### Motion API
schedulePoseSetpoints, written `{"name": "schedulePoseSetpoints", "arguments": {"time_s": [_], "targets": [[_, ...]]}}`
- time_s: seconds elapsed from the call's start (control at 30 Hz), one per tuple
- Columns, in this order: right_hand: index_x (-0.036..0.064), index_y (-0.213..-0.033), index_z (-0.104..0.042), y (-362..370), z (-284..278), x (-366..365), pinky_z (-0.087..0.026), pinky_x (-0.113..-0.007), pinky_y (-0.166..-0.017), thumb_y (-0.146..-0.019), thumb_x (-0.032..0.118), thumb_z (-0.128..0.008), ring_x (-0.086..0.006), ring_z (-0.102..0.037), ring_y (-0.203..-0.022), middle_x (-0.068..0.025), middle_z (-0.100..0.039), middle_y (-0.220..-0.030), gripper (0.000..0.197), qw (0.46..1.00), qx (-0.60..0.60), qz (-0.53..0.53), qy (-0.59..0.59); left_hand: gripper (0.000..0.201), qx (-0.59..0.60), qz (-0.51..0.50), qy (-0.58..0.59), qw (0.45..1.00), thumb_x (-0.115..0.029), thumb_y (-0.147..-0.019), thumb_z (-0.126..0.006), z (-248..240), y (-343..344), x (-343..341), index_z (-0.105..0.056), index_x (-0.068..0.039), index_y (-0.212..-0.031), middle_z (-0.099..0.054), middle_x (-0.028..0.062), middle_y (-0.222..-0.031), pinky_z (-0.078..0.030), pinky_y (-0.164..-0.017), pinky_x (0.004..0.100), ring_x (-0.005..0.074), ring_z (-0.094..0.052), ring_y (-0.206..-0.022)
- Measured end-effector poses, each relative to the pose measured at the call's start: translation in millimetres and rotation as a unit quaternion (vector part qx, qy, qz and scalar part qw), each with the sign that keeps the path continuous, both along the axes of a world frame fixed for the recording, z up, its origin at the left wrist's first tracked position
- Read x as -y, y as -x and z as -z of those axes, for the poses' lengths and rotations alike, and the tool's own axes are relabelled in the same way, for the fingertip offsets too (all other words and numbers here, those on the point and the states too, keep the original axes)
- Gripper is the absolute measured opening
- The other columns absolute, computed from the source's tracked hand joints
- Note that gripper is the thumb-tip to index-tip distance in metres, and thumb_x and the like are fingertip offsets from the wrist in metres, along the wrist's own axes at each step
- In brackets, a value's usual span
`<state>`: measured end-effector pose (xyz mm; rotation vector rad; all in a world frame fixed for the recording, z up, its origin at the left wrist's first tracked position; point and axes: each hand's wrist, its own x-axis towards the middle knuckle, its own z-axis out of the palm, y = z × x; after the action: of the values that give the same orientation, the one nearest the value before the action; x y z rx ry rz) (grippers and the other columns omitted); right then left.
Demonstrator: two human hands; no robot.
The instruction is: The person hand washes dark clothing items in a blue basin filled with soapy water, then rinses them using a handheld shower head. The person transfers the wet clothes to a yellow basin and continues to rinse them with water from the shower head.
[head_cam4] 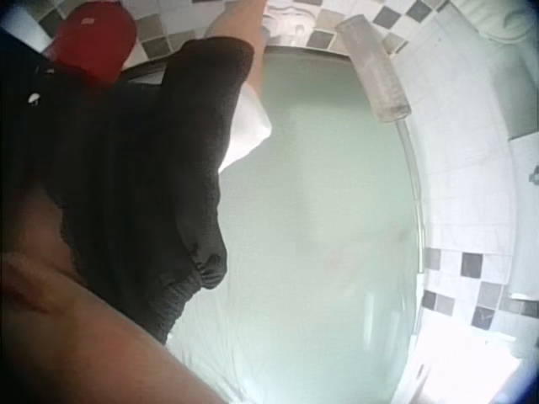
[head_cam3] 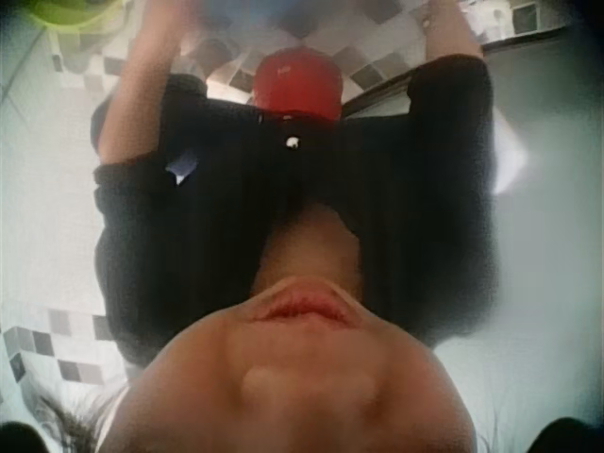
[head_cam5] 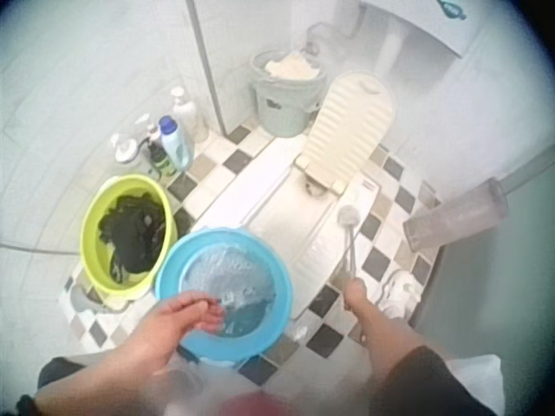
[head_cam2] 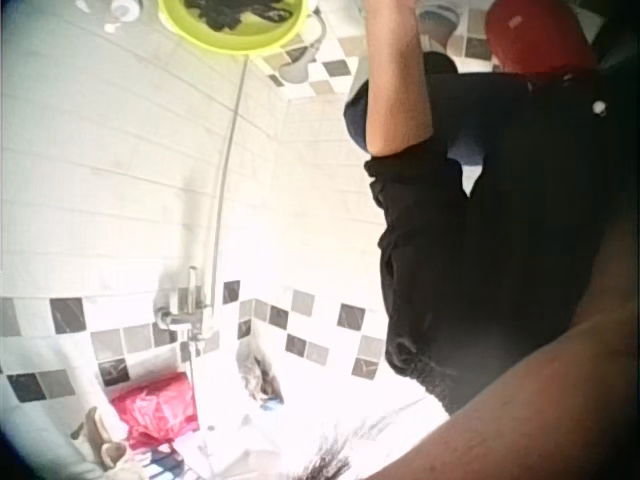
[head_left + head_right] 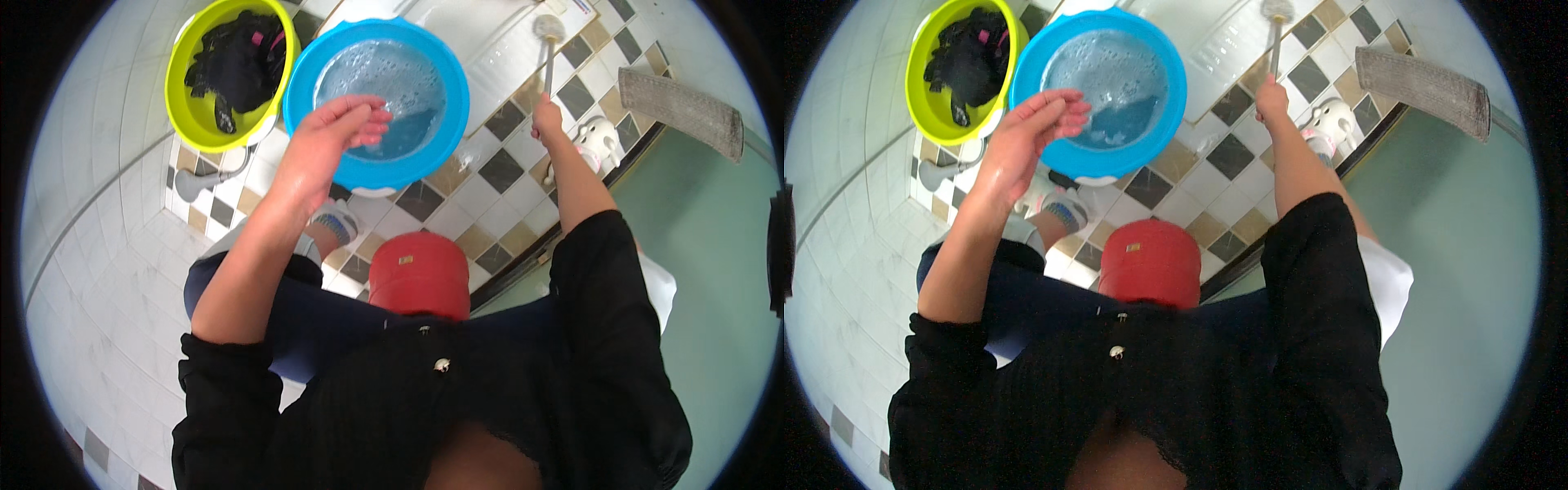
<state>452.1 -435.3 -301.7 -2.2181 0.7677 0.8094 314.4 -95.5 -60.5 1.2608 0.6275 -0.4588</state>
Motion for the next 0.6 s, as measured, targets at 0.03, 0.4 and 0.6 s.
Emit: {"name": "schedulePoseSetpoints", "arguments": {"time_s": [0.03, 0.4, 0.6], "targets": [[-0.0038, -0.081, -0.056, 13.8, 0.3, -0.2, -0.047, -0.041, -0.046, -0.095, 0.037, -0.032, -0.0303, -0.059, -0.049, -0.0212, -0.059, -0.066, 0.049, 0.998, -0.005, -0.058, 0.015, 0.032, 0.003, -0.004, -0.005, 1.0, -0.019, -0.093, -0.047, -2.2, 3.7, -3.6, -0.053, 0.003, -0.115, -0.06, 0.0128, -0.107, -0.044, -0.088, 0.0286, 0.0173, -0.057, -0.097], [-0.0045, -0.076, -0.055, 34.8, -22.9, -20.2, -0.044, -0.04, -0.041, -0.095, 0.04, -0.027, -0.0256, -0.055, -0.046, -0.0168, -0.054, -0.061, 0.055, 0.996, -0.041, -0.073, 0.016, 0.031, 0.028, 0.0, 0.026, 0.999, -0.019, -0.093, -0.046, -18.4, 40.9, -24.1, -0.052, 0.002, -0.115, -0.058, 0.013, -0.11, -0.043, -0.09, 0.0298, 0.0176, -0.055, -0.1], [-0.0031, -0.075, -0.056, 36.5, -49.0, -29.3, -0.042, -0.038, -0.037, -0.094, 0.043, -0.031, -0.025, -0.052, -0.038, -0.0148, -0.054, -0.053, 0.056, 0.983, 0.029, -0.18, -0.016, 0.044, -0.071, -0.16, -0.092, 0.98, -0.024, -0.088, -0.053, 40.3, 77.8, -39.5, -0.045, 0.001, -0.123, -0.053, 0.0119, -0.118, -0.035, -0.094, 0.0351, 0.021, -0.047, -0.11]]}}
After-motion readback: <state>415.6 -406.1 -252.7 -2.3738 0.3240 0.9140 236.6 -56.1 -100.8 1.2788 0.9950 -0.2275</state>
